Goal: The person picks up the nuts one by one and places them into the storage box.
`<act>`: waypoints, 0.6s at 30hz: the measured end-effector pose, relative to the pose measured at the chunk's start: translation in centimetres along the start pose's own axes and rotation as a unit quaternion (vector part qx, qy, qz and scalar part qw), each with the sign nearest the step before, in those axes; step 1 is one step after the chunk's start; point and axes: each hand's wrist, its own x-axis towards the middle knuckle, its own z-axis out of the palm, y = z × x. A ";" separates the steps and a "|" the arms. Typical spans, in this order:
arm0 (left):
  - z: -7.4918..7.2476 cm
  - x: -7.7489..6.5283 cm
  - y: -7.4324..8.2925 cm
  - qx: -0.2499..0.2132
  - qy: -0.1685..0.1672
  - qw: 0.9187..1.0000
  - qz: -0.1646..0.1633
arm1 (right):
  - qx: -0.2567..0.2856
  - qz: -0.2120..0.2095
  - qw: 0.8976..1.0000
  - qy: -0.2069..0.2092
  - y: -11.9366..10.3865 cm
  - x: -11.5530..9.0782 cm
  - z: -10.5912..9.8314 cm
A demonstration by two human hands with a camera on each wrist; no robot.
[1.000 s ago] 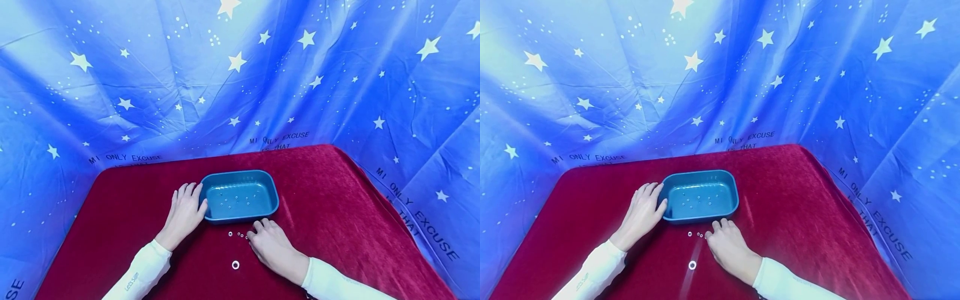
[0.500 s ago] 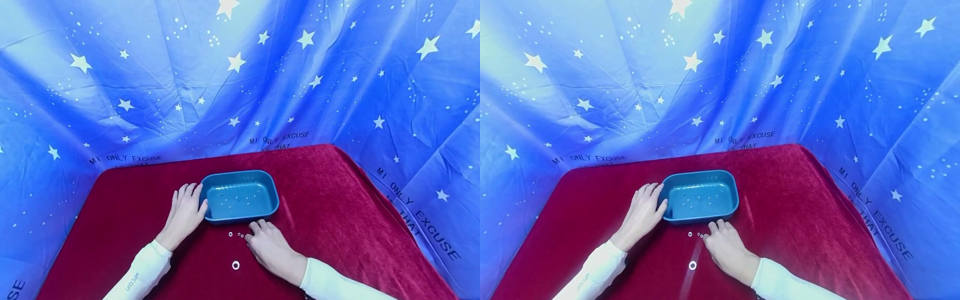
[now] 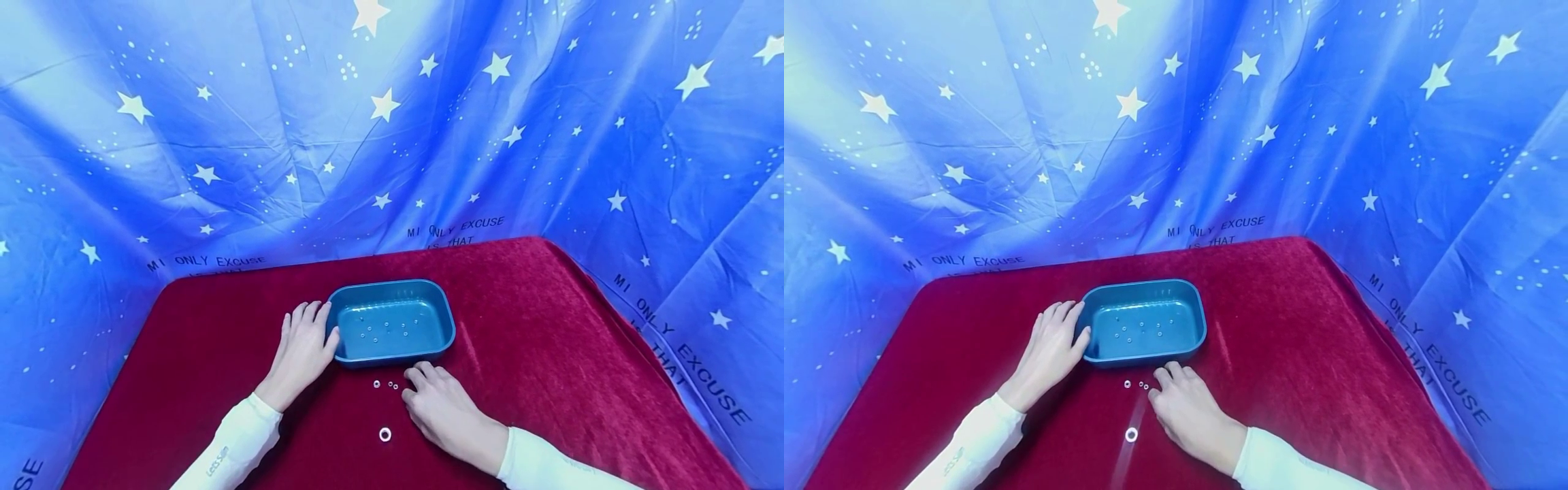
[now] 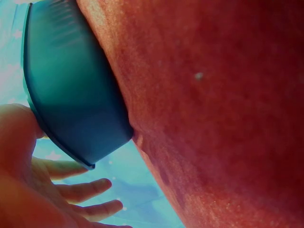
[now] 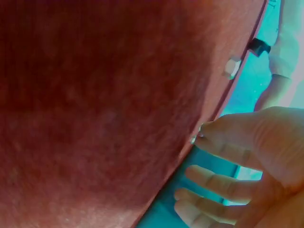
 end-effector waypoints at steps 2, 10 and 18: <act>0.0 0.0 0.0 0.001 0.000 1.000 0.000 | 0.009 -0.003 1.000 0.008 -0.1 -0.1 -0.4; 0.1 -0.1 -0.2 0.001 0.005 1.000 0.000 | 0.042 0.001 0.997 0.060 0.1 0.4 -2.1; 0.2 -0.1 -0.2 -0.005 0.003 1.000 -0.002 | 0.052 0.035 0.995 0.071 1.4 1.3 -3.1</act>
